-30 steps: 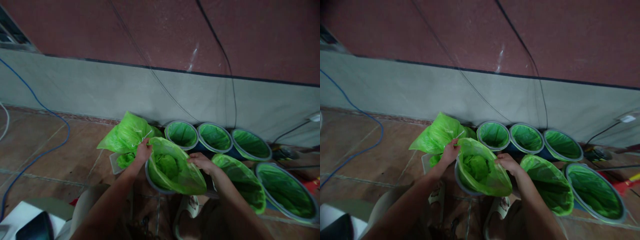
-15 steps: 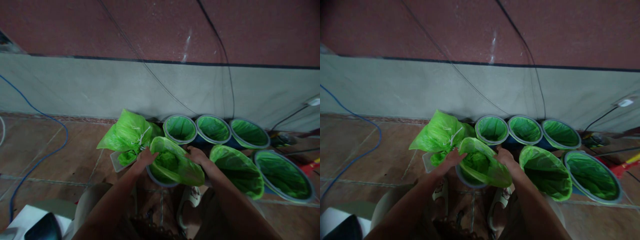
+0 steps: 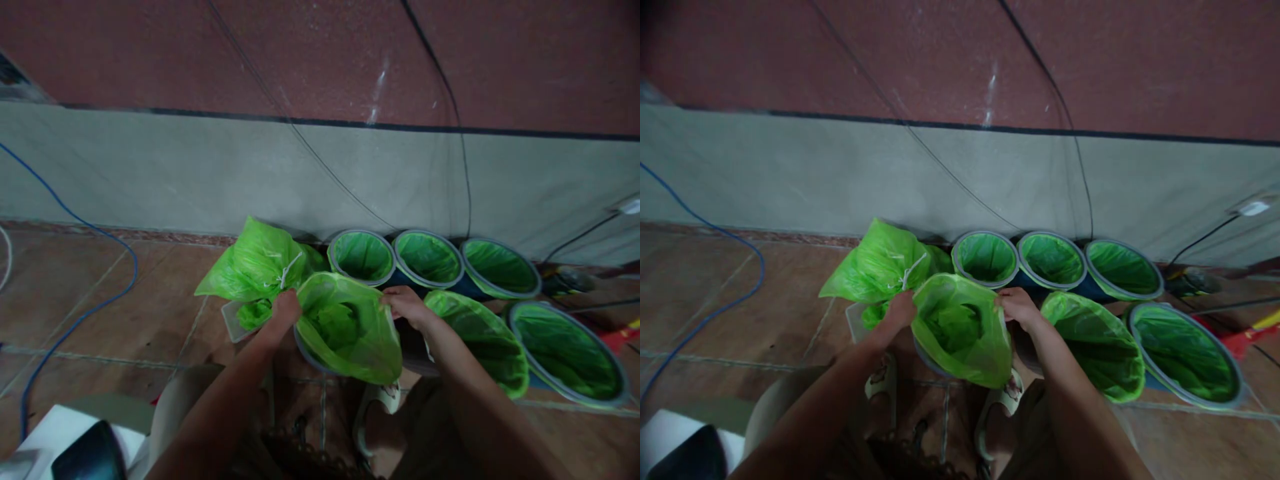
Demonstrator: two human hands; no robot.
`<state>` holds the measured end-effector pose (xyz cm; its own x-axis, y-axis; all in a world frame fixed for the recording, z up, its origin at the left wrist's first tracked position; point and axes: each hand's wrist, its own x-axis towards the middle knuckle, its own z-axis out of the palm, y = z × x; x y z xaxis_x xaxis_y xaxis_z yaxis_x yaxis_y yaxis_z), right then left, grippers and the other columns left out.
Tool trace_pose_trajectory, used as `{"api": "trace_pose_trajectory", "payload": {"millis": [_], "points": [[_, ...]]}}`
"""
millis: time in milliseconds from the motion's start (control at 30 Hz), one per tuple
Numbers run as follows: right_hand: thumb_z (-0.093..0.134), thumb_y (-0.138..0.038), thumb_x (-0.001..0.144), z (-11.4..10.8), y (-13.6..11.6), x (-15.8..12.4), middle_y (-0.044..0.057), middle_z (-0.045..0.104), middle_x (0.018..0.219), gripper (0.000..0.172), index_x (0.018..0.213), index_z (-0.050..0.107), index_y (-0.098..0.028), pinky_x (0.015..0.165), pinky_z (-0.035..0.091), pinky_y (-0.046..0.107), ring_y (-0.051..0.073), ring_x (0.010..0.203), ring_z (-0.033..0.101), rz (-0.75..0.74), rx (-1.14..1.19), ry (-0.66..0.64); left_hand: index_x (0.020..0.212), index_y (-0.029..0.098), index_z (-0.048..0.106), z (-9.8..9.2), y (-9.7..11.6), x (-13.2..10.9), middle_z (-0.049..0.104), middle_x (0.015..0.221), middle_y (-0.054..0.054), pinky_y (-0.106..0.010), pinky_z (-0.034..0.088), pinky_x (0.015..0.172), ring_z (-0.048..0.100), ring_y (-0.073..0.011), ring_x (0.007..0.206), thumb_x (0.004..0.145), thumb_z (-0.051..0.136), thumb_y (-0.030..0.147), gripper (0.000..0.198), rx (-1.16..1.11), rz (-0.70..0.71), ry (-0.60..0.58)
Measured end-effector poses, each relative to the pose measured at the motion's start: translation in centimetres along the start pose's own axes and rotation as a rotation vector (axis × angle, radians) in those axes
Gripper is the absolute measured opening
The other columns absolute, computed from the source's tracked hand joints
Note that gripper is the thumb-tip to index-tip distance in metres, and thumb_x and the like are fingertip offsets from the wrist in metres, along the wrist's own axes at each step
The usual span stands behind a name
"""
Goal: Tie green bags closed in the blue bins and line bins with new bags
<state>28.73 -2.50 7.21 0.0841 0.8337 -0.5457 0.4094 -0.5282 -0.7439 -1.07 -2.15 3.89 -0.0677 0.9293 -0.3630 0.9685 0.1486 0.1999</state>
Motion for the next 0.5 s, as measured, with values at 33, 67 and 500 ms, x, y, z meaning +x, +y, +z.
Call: {"api": "trace_pose_trajectory", "payload": {"millis": [33,67,500], "points": [[0.059,-0.019,0.062,-0.2,-0.3,-0.3,-0.003,0.058,0.054,0.006,0.067,0.061,-0.018,0.049,0.045,0.022,0.012,0.048,0.053,0.016,0.053,0.018,0.113,0.014,0.071,-0.3,0.0,0.0,0.075,0.11,-0.015,-0.03,0.053,0.092,0.069,-0.0243,0.107,0.088,0.049,0.007,0.034,-0.013,-0.009,0.02],[0.06,-0.018,0.061,-0.5,-0.5,-0.6,-0.003,0.058,0.054,0.007,0.068,0.061,-0.018,0.048,0.045,0.022,0.012,0.048,0.054,0.029,0.102,0.025,0.113,0.014,0.071,-0.6,-0.1,0.1,0.075,0.11,-0.014,-0.03,0.053,0.093,0.069,-0.0237,0.108,0.088,0.049,0.007,0.034,-0.025,-0.018,0.041],[0.071,-0.028,0.065,-3.5,-0.7,-2.8,0.004,0.072,0.078,0.028,0.091,0.066,-0.017,0.055,0.053,0.022,0.015,0.063,0.066,-0.097,0.196,-0.252,0.102,0.012,0.075,-3.3,-1.4,2.0,0.077,0.096,-0.005,-0.025,0.052,0.083,0.069,-0.0174,0.086,0.085,0.052,0.021,0.03,-0.614,0.084,0.405]]}}
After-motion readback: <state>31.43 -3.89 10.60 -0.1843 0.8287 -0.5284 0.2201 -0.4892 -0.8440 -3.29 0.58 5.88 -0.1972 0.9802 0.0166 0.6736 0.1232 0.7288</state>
